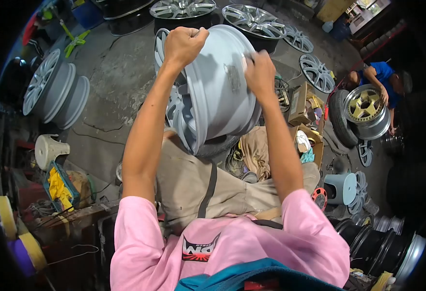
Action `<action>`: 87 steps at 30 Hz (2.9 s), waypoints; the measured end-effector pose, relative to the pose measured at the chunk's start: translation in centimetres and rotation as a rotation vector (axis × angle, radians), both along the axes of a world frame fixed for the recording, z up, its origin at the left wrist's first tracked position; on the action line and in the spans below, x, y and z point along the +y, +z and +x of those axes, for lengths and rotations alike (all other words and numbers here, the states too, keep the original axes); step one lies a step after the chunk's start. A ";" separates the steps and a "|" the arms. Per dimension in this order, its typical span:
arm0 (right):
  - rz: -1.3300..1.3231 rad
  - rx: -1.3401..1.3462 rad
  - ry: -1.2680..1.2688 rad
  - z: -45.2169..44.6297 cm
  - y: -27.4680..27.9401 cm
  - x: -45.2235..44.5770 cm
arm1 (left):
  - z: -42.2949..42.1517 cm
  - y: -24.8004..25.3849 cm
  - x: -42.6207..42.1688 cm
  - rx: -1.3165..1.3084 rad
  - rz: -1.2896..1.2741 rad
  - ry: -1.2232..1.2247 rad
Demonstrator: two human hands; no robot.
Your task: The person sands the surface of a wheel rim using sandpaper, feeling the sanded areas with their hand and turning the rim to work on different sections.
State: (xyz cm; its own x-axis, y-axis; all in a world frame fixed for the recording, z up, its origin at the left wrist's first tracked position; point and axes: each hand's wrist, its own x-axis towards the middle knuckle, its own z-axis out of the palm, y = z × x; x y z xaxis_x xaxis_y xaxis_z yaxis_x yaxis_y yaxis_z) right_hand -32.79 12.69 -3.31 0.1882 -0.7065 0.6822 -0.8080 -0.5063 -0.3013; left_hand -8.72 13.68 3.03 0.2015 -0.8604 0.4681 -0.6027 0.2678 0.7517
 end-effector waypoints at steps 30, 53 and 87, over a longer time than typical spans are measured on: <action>0.206 -0.138 0.036 -6.0 -3.5 11.9 | -1.1 0.2 0.2 -0.008 -0.059 0.011; 0.089 -0.154 -0.068 -3.8 -5.0 9.1 | -1.0 0.0 0.3 -0.012 -0.047 -0.008; 0.579 -0.952 0.026 -13.0 -11.5 14.3 | -12.4 -6.9 9.5 -1.169 -0.215 -0.590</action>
